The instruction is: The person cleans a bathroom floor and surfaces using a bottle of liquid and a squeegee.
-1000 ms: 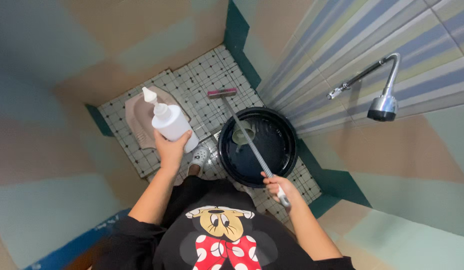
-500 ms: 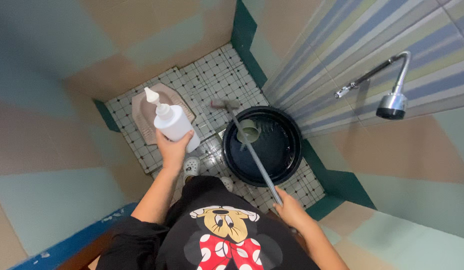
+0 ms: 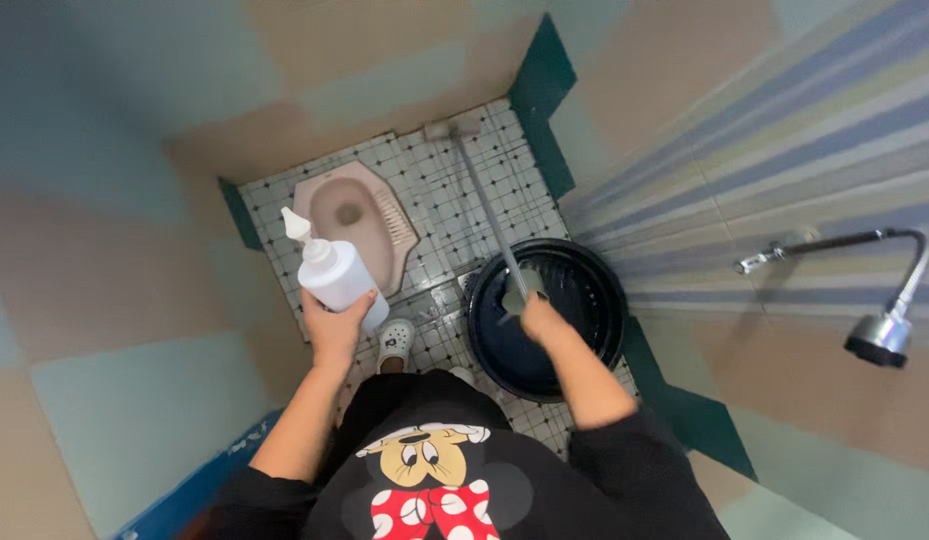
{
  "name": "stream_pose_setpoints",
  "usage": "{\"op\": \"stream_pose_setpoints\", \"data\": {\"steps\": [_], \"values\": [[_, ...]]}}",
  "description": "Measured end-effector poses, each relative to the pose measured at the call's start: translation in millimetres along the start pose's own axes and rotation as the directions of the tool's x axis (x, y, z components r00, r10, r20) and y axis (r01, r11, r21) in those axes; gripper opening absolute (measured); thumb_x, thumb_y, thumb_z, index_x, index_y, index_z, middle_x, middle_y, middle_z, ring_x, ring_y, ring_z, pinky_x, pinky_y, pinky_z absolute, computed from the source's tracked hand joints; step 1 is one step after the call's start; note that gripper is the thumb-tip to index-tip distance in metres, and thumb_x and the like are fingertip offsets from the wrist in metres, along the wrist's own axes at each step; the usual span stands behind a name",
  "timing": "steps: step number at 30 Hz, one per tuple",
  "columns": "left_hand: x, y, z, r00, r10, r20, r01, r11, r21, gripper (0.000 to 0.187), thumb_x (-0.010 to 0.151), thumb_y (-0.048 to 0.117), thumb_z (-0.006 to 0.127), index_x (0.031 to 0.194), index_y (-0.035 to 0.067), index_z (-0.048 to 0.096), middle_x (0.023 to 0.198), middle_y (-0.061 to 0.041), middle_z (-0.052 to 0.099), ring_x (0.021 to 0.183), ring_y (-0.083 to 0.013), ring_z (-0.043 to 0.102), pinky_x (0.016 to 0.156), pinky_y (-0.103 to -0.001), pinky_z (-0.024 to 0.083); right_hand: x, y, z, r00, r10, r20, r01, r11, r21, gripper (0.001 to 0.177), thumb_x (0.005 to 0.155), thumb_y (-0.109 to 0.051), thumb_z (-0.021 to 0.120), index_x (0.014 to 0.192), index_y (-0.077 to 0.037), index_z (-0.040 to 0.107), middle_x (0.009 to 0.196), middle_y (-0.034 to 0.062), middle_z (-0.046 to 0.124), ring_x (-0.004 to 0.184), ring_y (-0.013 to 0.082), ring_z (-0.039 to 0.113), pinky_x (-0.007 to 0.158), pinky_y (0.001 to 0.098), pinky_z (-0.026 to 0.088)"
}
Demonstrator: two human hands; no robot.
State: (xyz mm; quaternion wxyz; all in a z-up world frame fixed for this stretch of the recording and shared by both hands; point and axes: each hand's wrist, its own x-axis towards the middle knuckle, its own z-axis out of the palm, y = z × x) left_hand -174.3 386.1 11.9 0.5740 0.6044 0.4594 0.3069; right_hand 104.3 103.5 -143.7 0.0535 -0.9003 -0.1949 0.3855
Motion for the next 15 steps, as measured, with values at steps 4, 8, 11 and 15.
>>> {"op": "stream_pose_setpoints", "data": {"steps": [4, 8, 11, 15], "values": [[13, 0, -16, 0.997, 0.055, -0.059, -0.051, 0.996, 0.068, 0.090, 0.068, 0.016, 0.093, 0.141, -0.001, 0.043, 0.132, -0.016, 0.060, 0.119, -0.0274, 0.063, 0.099, -0.041, 0.053, 10, -5, -3, 0.998, -0.044, -0.033, 0.043, 0.998, -0.037, 0.047, 0.095, -0.013, 0.040, 0.140, 0.001, 0.044, 0.119, 0.0368, 0.063, 0.113, 0.0506, 0.063, 0.096, 0.0553, 0.052], [24, 3, -17, 0.998, 0.021, -0.053, -0.021, 1.000, 0.011, 0.084, 0.072, 0.017, 0.093, 0.139, 0.000, 0.046, 0.131, -0.016, 0.063, 0.118, -0.0263, 0.065, 0.100, -0.040, 0.054, -92, 42, 9, 0.991, -0.109, -0.073, 0.109, 0.994, 0.001, 0.056, 0.100, -0.023, 0.040, 0.152, -0.004, 0.033, 0.108, 0.0377, 0.067, 0.098, 0.0515, 0.068, 0.089, 0.0581, 0.053], [25, 7, -12, 0.998, 0.056, -0.016, -0.057, 0.997, -0.058, 0.083, 0.072, 0.017, 0.092, 0.139, 0.000, 0.046, 0.131, -0.015, 0.063, 0.119, -0.0257, 0.064, 0.101, -0.040, 0.053, -195, 83, 10, 0.997, 0.057, 0.054, -0.054, 0.997, -0.059, 0.057, 0.100, -0.018, 0.033, 0.157, -0.013, 0.030, 0.118, 0.0347, 0.066, 0.110, 0.0487, 0.065, 0.098, 0.0568, 0.049], [32, 14, -5, 0.994, 0.106, -0.015, -0.107, 0.991, -0.080, 0.082, 0.072, 0.016, 0.094, 0.138, 0.000, 0.048, 0.133, -0.015, 0.062, 0.120, -0.0256, 0.063, 0.102, -0.040, 0.053, -285, 120, -1, 0.955, 0.220, 0.198, -0.189, 0.968, -0.164, 0.059, 0.101, -0.027, 0.043, 0.158, -0.016, 0.030, 0.113, 0.0298, 0.072, 0.108, 0.0445, 0.069, 0.100, 0.0533, 0.051]]}}
